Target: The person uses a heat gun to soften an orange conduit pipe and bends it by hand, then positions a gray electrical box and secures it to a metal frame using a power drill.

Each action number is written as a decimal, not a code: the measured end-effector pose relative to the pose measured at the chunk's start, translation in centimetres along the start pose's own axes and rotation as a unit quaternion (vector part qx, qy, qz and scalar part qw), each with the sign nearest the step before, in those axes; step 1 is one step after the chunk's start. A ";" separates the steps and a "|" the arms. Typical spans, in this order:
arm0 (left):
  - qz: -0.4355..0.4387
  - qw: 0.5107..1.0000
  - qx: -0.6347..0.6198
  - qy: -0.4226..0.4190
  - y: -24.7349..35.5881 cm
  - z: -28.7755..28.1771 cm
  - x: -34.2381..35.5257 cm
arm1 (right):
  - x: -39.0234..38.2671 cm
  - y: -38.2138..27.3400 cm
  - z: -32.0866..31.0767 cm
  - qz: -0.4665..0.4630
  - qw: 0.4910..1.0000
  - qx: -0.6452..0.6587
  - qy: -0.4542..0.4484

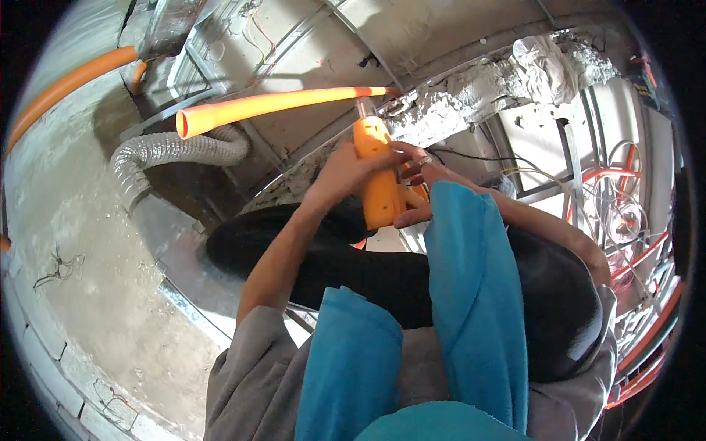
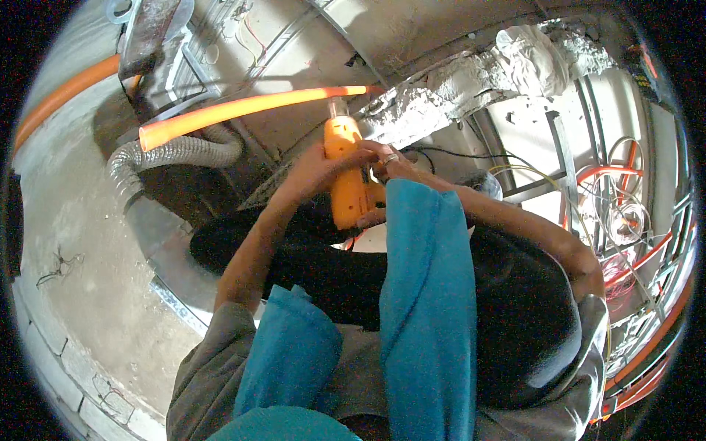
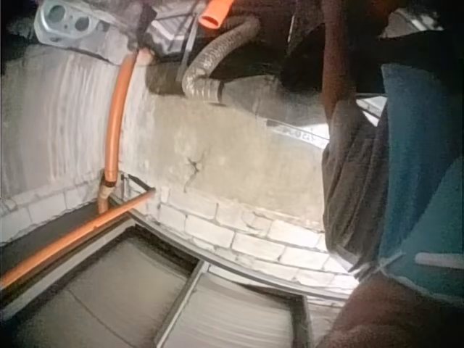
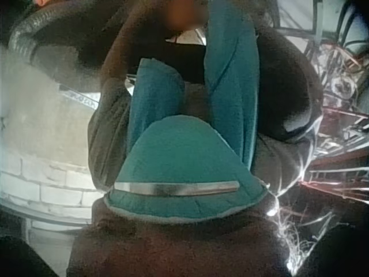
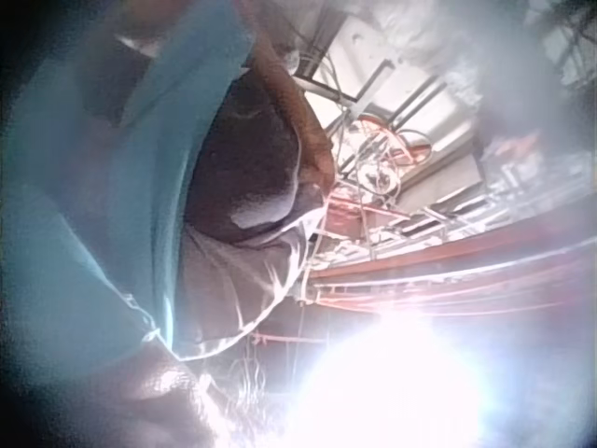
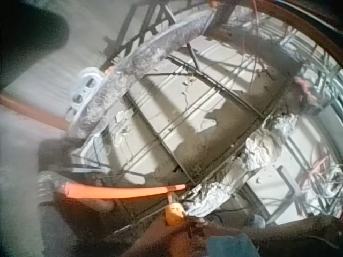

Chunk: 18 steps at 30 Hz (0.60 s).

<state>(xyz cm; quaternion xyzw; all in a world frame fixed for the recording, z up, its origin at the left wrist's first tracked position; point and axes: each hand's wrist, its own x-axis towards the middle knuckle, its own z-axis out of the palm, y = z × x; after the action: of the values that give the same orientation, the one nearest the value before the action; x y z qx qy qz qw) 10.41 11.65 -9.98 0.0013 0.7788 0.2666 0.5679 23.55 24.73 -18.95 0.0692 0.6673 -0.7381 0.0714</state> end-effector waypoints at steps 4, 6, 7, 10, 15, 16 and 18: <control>0.015 0.998 -0.014 0.059 -3.0 1.2 2.8 | -1.0 0.1 0.6 -0.003 0.999 -0.007 0.042; 0.033 0.998 0.011 0.059 -2.9 1.1 3.0 | -1.1 0.3 0.9 -0.006 0.998 -0.005 0.055; 0.029 0.997 0.010 0.066 -2.8 0.9 2.8 | -1.0 0.5 1.3 -0.006 0.998 0.000 0.055; 0.032 0.998 0.003 0.057 -2.0 1.2 2.7 | -1.3 0.6 1.5 -0.008 0.997 -0.001 0.071; 0.064 0.995 0.008 0.074 -1.3 1.7 3.3 | -1.3 0.7 1.4 -0.015 0.995 -0.001 0.098; 0.062 0.995 0.007 0.081 -1.5 1.4 3.2 | -1.1 0.9 1.5 -0.018 0.995 0.006 0.097; 0.069 0.995 0.027 0.064 -0.5 1.1 3.0 | -0.9 0.7 1.1 -0.017 0.994 0.004 0.108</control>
<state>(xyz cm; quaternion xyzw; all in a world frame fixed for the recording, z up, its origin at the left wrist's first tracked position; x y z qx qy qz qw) 10.46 12.55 -13.09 0.0528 0.8183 0.2836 0.4972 24.61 23.56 -19.33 0.1378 0.6695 -0.7297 -0.0140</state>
